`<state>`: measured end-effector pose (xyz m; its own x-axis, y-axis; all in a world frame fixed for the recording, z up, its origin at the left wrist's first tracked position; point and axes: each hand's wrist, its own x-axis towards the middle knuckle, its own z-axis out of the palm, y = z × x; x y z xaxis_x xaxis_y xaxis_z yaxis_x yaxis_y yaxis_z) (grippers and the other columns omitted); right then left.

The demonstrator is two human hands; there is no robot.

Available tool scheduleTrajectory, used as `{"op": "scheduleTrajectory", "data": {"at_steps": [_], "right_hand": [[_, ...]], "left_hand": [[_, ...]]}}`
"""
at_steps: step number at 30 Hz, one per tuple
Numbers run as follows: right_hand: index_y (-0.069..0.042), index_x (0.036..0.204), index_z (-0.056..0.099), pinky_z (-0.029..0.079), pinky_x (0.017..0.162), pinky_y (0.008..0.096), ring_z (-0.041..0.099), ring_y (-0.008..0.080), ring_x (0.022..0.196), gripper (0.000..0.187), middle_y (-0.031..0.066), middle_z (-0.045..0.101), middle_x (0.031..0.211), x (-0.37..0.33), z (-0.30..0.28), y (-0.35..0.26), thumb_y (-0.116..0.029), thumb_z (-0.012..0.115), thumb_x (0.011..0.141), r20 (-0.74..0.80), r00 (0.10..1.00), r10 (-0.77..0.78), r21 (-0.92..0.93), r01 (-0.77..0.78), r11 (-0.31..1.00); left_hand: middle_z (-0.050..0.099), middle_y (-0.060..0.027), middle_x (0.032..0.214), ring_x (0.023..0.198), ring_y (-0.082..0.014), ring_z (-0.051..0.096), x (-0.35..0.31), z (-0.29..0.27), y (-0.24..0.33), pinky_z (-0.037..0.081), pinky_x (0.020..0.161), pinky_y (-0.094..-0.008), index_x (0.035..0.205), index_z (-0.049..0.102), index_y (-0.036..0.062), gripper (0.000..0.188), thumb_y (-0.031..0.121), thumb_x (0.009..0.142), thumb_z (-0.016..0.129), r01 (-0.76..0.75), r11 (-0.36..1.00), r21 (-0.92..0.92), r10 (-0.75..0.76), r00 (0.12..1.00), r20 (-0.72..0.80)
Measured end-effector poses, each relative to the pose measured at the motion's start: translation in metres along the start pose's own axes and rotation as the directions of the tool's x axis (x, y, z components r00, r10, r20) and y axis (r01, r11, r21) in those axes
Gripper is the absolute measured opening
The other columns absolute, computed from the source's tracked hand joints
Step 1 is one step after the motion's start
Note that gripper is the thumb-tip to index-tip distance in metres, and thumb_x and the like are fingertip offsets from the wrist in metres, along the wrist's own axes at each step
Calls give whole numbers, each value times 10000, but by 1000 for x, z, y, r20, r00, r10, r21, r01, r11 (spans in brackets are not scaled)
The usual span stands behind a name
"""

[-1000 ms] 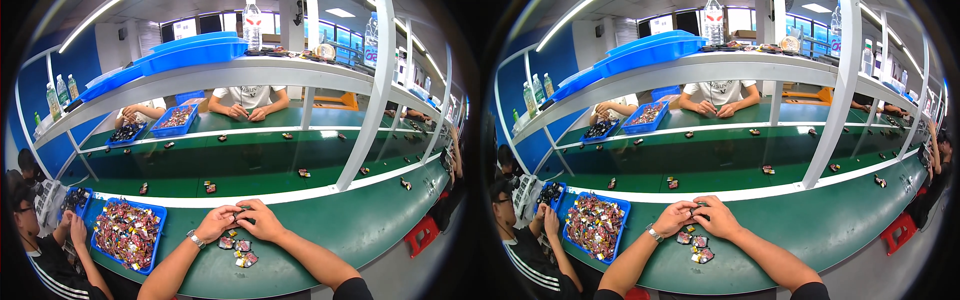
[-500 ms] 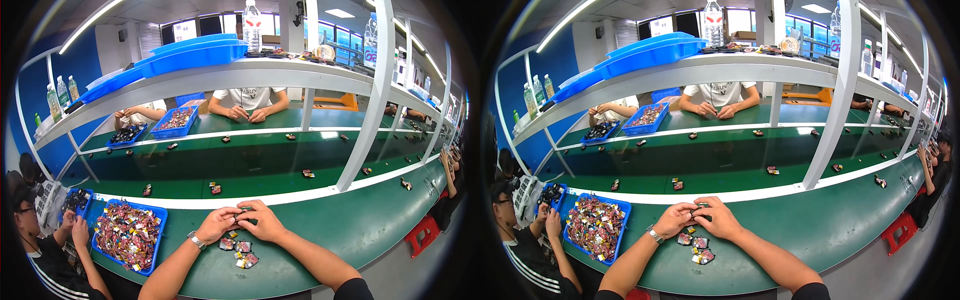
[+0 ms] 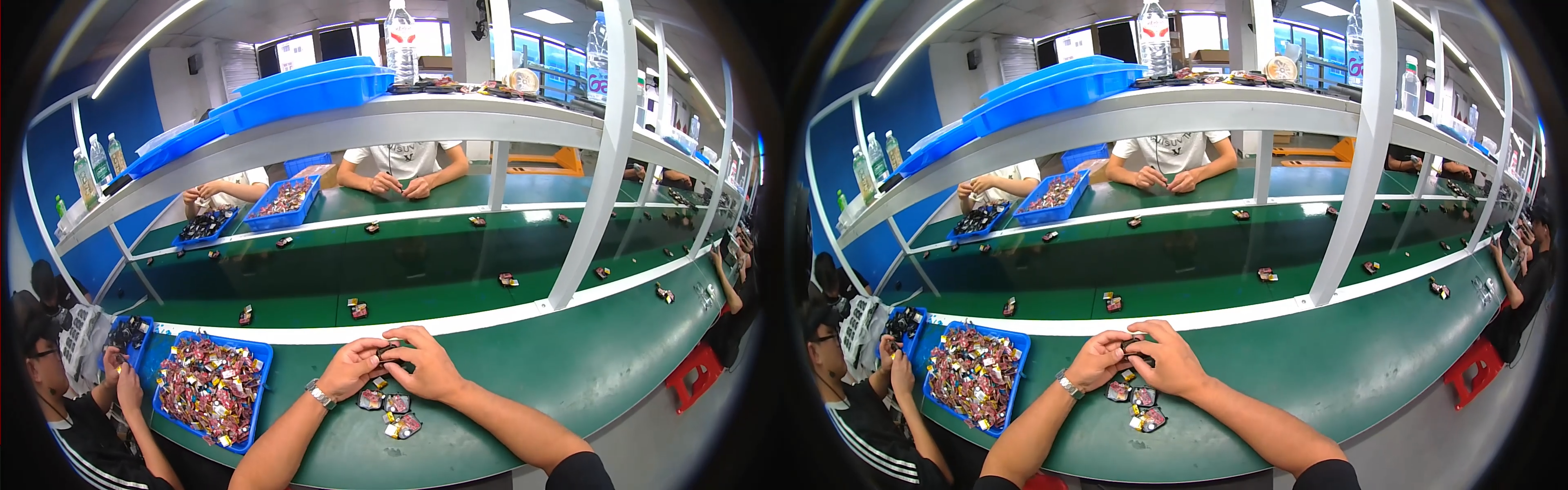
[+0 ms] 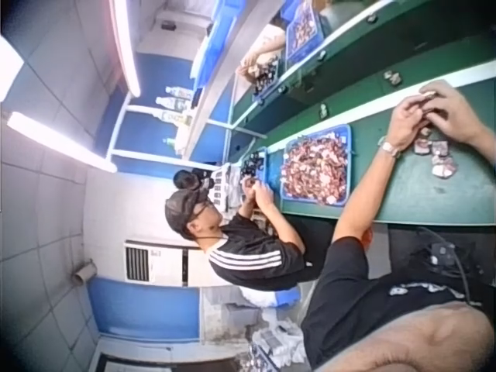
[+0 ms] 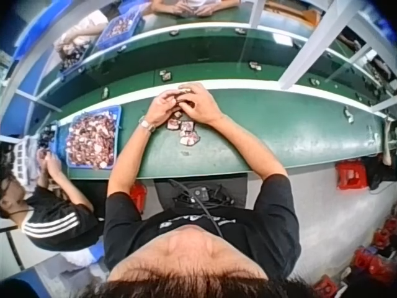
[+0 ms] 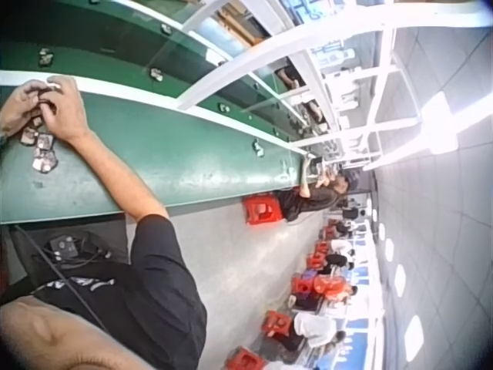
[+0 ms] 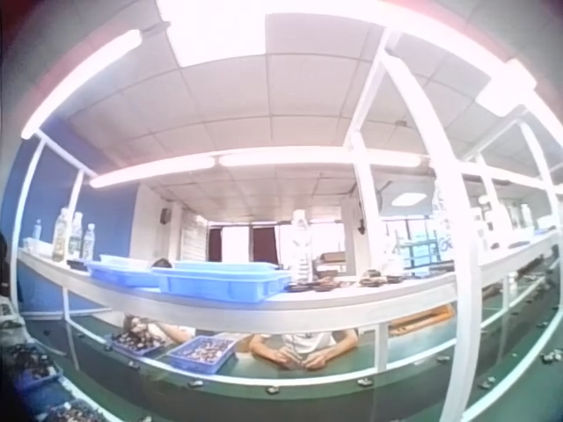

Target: Sorting and arranging small colorful charms or pins on a workbench in a workshop setting.

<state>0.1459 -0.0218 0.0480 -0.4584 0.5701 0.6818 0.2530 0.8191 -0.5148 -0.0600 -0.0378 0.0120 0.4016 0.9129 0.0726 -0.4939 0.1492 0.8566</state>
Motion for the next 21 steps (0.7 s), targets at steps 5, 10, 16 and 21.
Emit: {"op": "scheduleTrajectory", "data": {"at_steps": [5, 10, 16, 21], "right_hand": [[-72, 919, 717, 499, 916, 368, 545, 277, 1133, 158, 79, 609, 1182, -2, 1, 1, -65, 721, 760, 10, 999, 47, 61, -47, 997], [-72, 915, 717, 482, 948, 379, 529, 281, 1163, 143, 71, 607, 1214, -2, 7, 7, -67, 698, 773, 47, 993, 113, 122, -118, 986], [-73, 961, 706, 467, 976, 389, 506, 297, 1205, 161, 86, 591, 1266, 1, 9, 10, -66, 668, 804, 53, 989, 136, 138, -143, 980], [-62, 959, 687, 488, 915, 377, 543, 294, 1135, 164, 96, 599, 1194, 1, 10, 5, -63, 692, 795, -35, 990, 136, 36, -135, 990]], "left_hand": [[561, -124, 1330, 1197, -217, 572, 0, 0, 0, 499, 1008, -398, 1245, 546, 59, 295, 44, 952, 576, 15, 1000, 13, -15, 1000, -6], [562, -123, 1327, 1187, -214, 578, 1, 2, 0, 507, 1000, -389, 1248, 537, 49, 301, 55, 951, 584, 25, 1000, 10, -25, 999, -33], [598, -98, 1231, 1148, -206, 598, 2, 7, -1, 521, 986, -382, 1260, 520, 45, 315, 95, 958, 592, -22, 999, 46, 25, 998, -60], [599, -104, 1228, 1152, -192, 593, 2, 10, 1, 503, 1018, -383, 1311, 486, 22, 331, 84, 989, 530, -22, 998, 63, 28, 995, -95]]}}
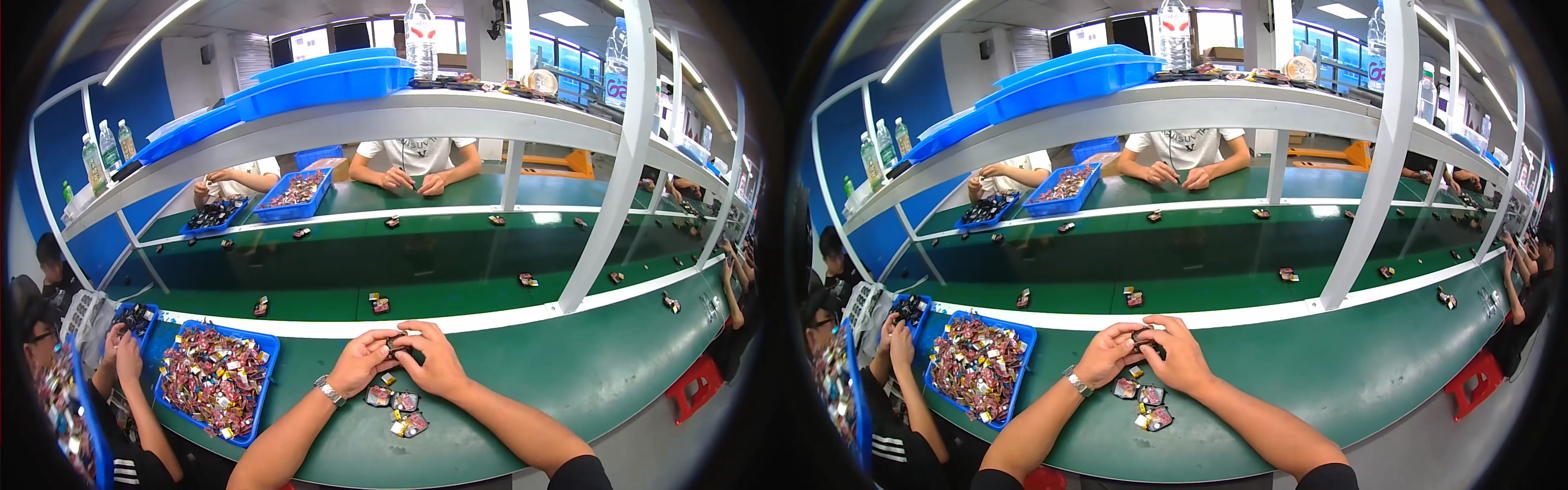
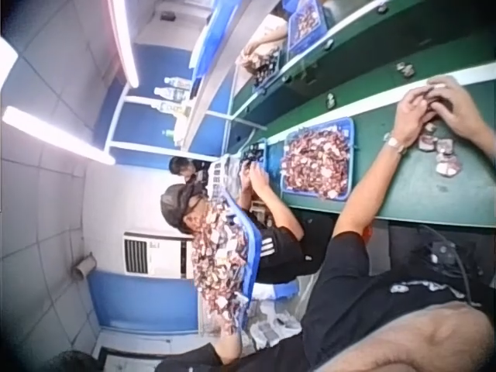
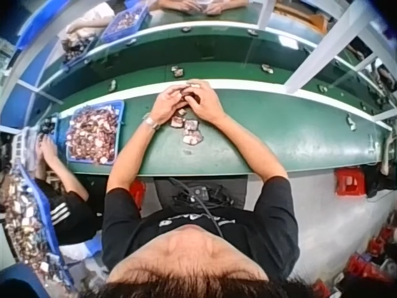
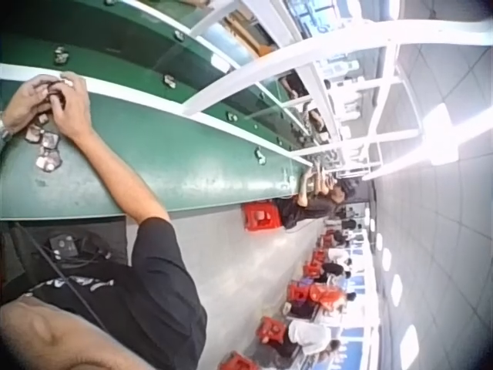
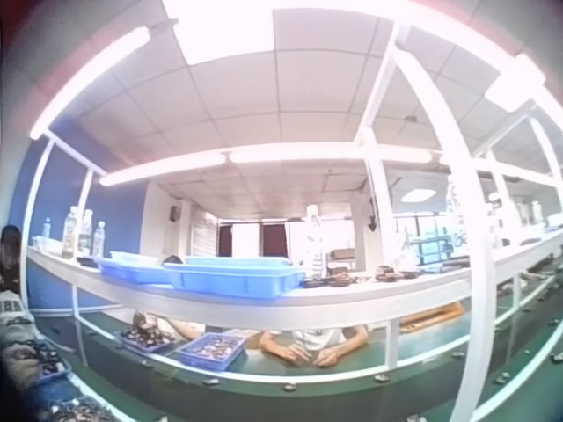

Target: Sorting and arranging small colorful charms or pins on a workbench in a workshop setting.

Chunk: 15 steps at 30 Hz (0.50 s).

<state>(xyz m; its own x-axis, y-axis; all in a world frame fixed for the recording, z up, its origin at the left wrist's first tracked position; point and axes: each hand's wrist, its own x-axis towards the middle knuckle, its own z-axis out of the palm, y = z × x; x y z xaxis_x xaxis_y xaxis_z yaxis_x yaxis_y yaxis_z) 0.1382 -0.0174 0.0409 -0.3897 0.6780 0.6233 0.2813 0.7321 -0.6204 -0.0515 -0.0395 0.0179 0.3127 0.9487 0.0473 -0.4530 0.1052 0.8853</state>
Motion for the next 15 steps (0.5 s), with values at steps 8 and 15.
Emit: {"op": "scheduleTrajectory", "data": {"at_steps": [8, 15], "right_hand": [[-51, 916, 662, 528, 712, 329, 602, 241, 871, 230, 75, 603, 972, 3, 0, 2, -6, 751, 709, -42, 970, -241, -184, 229, 956], [-44, 907, 663, 532, 700, 324, 607, 243, 852, 192, 74, 611, 965, 4, -1, -5, -29, 739, 732, -1, 966, -258, -253, 249, 935]], "left_hand": [[598, -97, 1248, 1136, -172, 598, -1, 3, 4, 513, 991, -350, 1335, 473, 27, 334, 79, 1005, 487, 50, 998, 38, -48, 998, -40], [600, -85, 1240, 1120, -157, 599, 0, -3, 0, 524, 958, -327, 1332, 480, 34, 335, 96, 1003, 503, 45, 999, 28, -45, 999, -24]]}}
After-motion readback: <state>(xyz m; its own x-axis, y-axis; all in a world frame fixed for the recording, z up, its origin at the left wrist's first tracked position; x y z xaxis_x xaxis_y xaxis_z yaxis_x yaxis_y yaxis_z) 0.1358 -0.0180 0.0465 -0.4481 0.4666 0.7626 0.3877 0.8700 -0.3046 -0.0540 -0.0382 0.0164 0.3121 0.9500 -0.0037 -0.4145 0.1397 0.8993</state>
